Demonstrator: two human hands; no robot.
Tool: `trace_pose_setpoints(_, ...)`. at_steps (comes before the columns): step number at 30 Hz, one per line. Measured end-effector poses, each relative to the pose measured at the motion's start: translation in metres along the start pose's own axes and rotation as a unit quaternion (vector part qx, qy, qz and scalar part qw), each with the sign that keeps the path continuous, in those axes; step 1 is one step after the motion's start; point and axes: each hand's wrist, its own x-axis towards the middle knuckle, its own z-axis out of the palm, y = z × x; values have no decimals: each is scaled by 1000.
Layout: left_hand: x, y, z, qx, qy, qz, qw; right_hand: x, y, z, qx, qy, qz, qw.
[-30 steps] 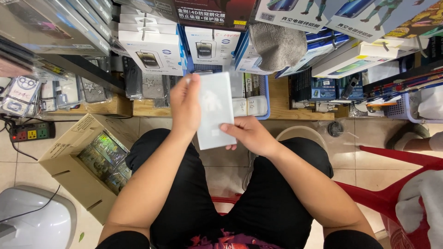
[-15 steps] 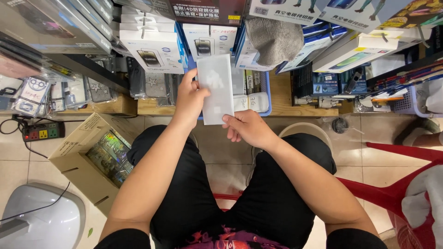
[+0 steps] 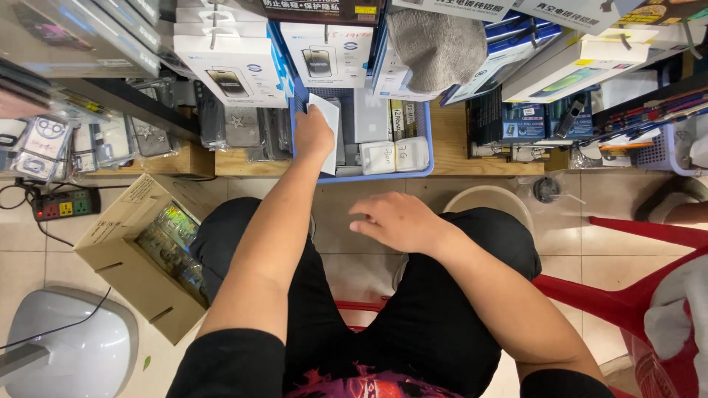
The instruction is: Unpacking and organizing mobile phone screen protectors into a storage bin at a service desk.
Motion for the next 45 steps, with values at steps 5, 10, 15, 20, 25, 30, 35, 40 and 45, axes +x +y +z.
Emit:
trace_pose_setpoints(5,57,-27,63,-26,30,-27,999,-6,4,-11,-25,-20,-31,999)
trace_pose_setpoints(10,88,-56,110,-58,88,-39,994,0,9,-15,-36,-54,-35,997)
trace_pose_setpoints(15,65,-36,100,35,104,-48,993,7,12,-10,-50,-50,-73,995)
trace_pose_setpoints(20,45,-15,87,50,59,-71,995,9,11,-7,-51,-51,-78,994)
trace_pose_setpoints(25,50,-23,98,75,71,-58,993,12,11,-9,-55,-49,-66,995)
trace_pose_setpoints(30,43,-19,92,72,81,-32,994,12,12,-8,-57,-51,-68,995)
trace_pose_setpoints(35,51,-3,116,34,149,39,987,11,10,-8,-55,-49,-66,995)
trace_pose_setpoints(40,83,-15,158,-127,106,7,986,10,9,-13,-49,-45,-56,996)
trace_pose_setpoints(45,117,-48,192,-179,107,-75,975,11,12,-12,-39,-46,-49,997)
